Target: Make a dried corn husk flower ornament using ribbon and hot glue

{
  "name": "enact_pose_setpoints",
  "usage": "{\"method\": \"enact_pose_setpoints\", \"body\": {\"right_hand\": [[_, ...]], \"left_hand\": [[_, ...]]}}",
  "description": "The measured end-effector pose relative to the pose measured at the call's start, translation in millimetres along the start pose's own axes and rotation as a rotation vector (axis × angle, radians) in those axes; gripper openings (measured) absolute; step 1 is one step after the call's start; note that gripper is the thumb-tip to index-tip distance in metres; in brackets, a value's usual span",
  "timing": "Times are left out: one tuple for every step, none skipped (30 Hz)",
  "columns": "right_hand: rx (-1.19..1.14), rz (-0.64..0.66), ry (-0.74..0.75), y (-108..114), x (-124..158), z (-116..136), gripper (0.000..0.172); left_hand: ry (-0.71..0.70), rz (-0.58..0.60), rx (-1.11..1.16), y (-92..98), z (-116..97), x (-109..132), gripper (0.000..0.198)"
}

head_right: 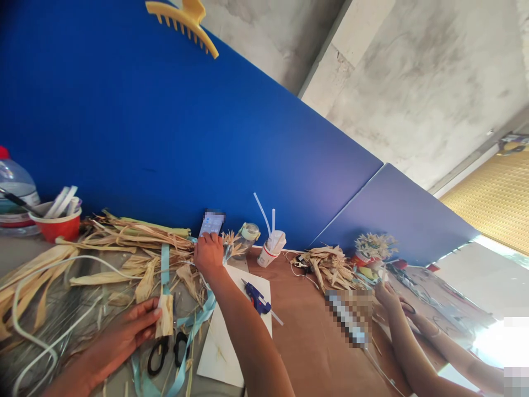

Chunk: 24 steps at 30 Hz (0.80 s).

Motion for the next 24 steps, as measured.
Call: {"method": "enact_pose_setpoints", "body": {"right_hand": [[0.001, 0.016, -0.003, -2.0, 2.8, -1.5, 0.025], [0.006, 0.031, -0.013, -4.2, 5.0, -3.8, 0.024], [0.014, 0.046, -0.023, -6.5, 6.8, -6.2, 0.024], [0.022, 0.059, -0.030, -8.8, 8.0, -8.4, 0.025], [0.029, 0.070, -0.034, -10.8, 8.8, -10.2, 0.025], [0.034, 0.077, -0.035, -12.7, 9.2, -11.6, 0.026], [0.036, 0.081, -0.035, -14.3, 9.5, -12.5, 0.026], [0.036, 0.084, -0.033, -15.8, 9.7, -13.2, 0.026], [0.035, 0.088, -0.030, -17.4, 10.0, -13.4, 0.026], [0.033, 0.092, -0.026, -19.0, 10.5, -13.4, 0.026], [0.032, 0.097, -0.022, -20.6, 11.0, -13.2, 0.026], [0.030, 0.103, -0.017, -22.3, 11.7, -12.7, 0.025], [0.029, 0.109, -0.012, -23.8, 12.3, -12.2, 0.025], [0.026, 0.115, -0.006, -25.0, 12.7, -11.6, 0.025], [0.024, 0.119, -0.002, -25.7, 12.9, -11.0, 0.025], [0.021, 0.122, 0.003, -25.8, 12.7, -10.6, 0.024], [0.019, 0.121, 0.007, -25.2, 12.0, -10.4, 0.024], [0.018, 0.118, 0.009, -23.8, 10.7, -10.5, 0.024], [0.017, 0.113, 0.010, -21.7, 9.1, -11.0, 0.024], [0.017, 0.105, 0.012, -19.1, 7.0, -11.5, 0.024], [0.017, 0.093, 0.015, -16.0, 4.8, -12.1, 0.024], [0.019, 0.077, 0.021, -12.4, 2.3, -12.7, 0.025], [0.022, 0.059, 0.027, -8.8, -0.1, -13.2, 0.025], [0.026, 0.039, 0.033, -5.4, -2.4, -13.8, 0.025]], "left_hand": [[-0.004, 0.016, 0.011, -1.2, -0.3, 0.2, 0.032], [-0.005, 0.030, 0.022, -2.4, -0.5, 0.6, 0.032], [-0.003, 0.038, 0.030, -3.1, -0.6, 0.9, 0.032], [0.002, 0.037, 0.032, -3.1, -0.5, 1.1, 0.032], [0.006, 0.037, 0.034, -3.0, -0.3, 1.2, 0.033], [0.009, 0.039, 0.035, -3.0, -0.1, 1.1, 0.033], [0.011, 0.041, 0.036, -3.0, 0.2, 0.9, 0.032], [0.010, 0.043, 0.038, -2.8, 0.4, 0.5, 0.032], [0.007, 0.044, 0.038, -2.6, 0.6, 0.1, 0.031], [0.005, 0.046, 0.038, -2.6, 0.8, -0.3, 0.031], [0.004, 0.047, 0.038, -2.6, 1.0, -0.6, 0.030], [0.003, 0.049, 0.039, -2.9, 0.9, -0.8, 0.031], [0.003, 0.051, 0.038, -3.4, 0.7, -0.7, 0.031], [0.006, 0.050, 0.036, -3.9, 0.3, -0.6, 0.032], [0.010, 0.044, 0.033, -4.2, -0.1, -0.3, 0.034], [0.015, 0.036, 0.028, -4.3, -0.6, -0.1, 0.035], [0.019, 0.026, 0.023, -4.2, -1.2, 0.1, 0.036], [0.021, 0.019, 0.019, -4.2, -1.8, 0.3, 0.037], [0.022, 0.014, 0.019, -4.1, -2.2, 0.3, 0.037], [0.021, 0.013, 0.022, -4.1, -2.4, 0.3, 0.036], [0.021, 0.015, 0.026, -3.9, -2.2, 0.2, 0.036], [0.020, 0.019, 0.032, -3.6, -1.6, -0.1, 0.035], [0.017, 0.024, 0.036, -3.2, -0.9, -0.3, 0.034], [0.012, 0.030, 0.039, -2.8, -0.1, -0.6, 0.033]]}}
Point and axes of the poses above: each hand's wrist, its own x-axis away from the middle knuckle, its own y-axis out of the back of the hand, z = x × y, the point moved 8 cm from there along -x, towards the middle knuckle, and after that the axes turned 4 degrees about -z, right-handed, at the moved point
